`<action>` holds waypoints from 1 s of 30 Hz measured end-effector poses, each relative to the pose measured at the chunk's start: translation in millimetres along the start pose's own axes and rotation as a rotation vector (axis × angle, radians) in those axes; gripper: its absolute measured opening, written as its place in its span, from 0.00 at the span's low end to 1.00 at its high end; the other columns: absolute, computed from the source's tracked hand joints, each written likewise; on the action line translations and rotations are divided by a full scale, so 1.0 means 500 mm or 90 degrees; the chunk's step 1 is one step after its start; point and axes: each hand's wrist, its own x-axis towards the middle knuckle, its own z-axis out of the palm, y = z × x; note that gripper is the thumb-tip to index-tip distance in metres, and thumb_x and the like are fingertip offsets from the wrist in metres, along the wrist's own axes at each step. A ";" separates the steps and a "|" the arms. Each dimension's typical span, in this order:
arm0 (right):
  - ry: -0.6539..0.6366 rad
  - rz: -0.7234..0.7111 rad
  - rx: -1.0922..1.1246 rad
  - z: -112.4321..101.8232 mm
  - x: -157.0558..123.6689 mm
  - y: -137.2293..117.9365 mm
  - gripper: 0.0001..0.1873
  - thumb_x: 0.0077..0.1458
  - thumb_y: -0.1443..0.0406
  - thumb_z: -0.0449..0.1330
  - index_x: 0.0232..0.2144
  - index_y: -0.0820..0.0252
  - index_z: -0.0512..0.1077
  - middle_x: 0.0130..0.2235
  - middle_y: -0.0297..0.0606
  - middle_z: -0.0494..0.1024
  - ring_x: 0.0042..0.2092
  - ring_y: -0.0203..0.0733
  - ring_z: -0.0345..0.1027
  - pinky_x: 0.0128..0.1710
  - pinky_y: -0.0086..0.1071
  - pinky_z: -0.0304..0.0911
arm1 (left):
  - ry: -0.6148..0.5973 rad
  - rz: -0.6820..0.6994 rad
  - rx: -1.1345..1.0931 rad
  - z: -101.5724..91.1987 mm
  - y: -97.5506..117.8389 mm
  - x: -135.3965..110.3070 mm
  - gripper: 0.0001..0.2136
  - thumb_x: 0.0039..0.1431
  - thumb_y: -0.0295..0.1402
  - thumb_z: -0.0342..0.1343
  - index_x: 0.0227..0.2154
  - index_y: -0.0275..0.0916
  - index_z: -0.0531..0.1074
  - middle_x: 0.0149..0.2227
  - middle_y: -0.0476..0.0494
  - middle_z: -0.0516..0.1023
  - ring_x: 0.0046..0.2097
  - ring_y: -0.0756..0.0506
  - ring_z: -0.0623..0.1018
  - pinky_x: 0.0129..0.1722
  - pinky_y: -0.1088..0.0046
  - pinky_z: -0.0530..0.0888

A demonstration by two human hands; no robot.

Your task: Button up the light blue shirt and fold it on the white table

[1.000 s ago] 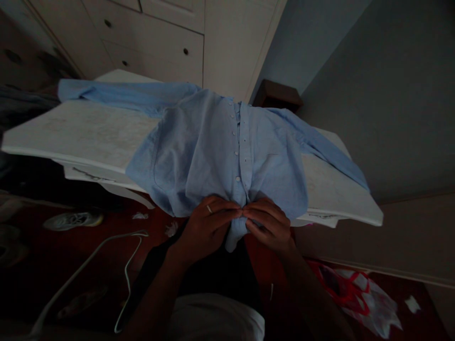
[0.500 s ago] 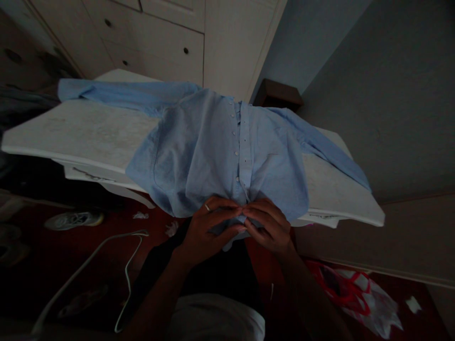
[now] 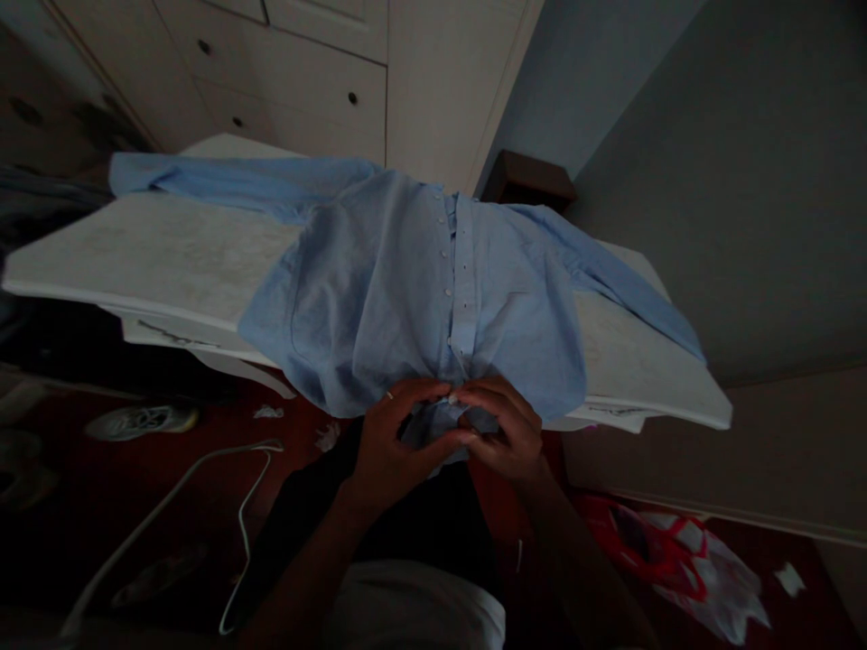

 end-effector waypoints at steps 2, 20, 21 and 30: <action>-0.003 -0.006 -0.004 0.001 -0.001 0.002 0.16 0.59 0.64 0.58 0.50 0.53 0.69 0.39 0.40 0.79 0.39 0.44 0.74 0.38 0.38 0.71 | 0.022 0.021 0.053 0.003 0.008 -0.002 0.18 0.48 0.40 0.68 0.41 0.39 0.74 0.38 0.43 0.80 0.41 0.45 0.79 0.41 0.68 0.78; -0.066 -0.016 -0.022 -0.018 0.019 0.002 0.17 0.57 0.71 0.60 0.48 0.53 0.71 0.39 0.37 0.80 0.39 0.39 0.75 0.38 0.35 0.70 | -0.064 0.133 0.160 -0.026 -0.004 0.003 0.11 0.59 0.27 0.57 0.45 0.39 0.75 0.44 0.42 0.81 0.44 0.47 0.80 0.46 0.69 0.79; -0.063 -0.009 -0.019 -0.018 0.020 0.002 0.16 0.57 0.71 0.60 0.48 0.53 0.71 0.39 0.37 0.80 0.39 0.39 0.75 0.39 0.35 0.70 | -0.048 0.134 0.161 -0.023 -0.006 0.002 0.11 0.59 0.27 0.57 0.44 0.39 0.75 0.43 0.42 0.81 0.44 0.47 0.81 0.46 0.70 0.79; -0.058 0.058 -0.004 -0.019 0.022 0.004 0.13 0.56 0.69 0.64 0.44 0.52 0.75 0.39 0.34 0.82 0.39 0.38 0.76 0.41 0.32 0.71 | 0.001 0.087 0.131 -0.005 -0.019 0.003 0.10 0.61 0.28 0.55 0.43 0.40 0.77 0.41 0.44 0.82 0.42 0.47 0.81 0.45 0.71 0.79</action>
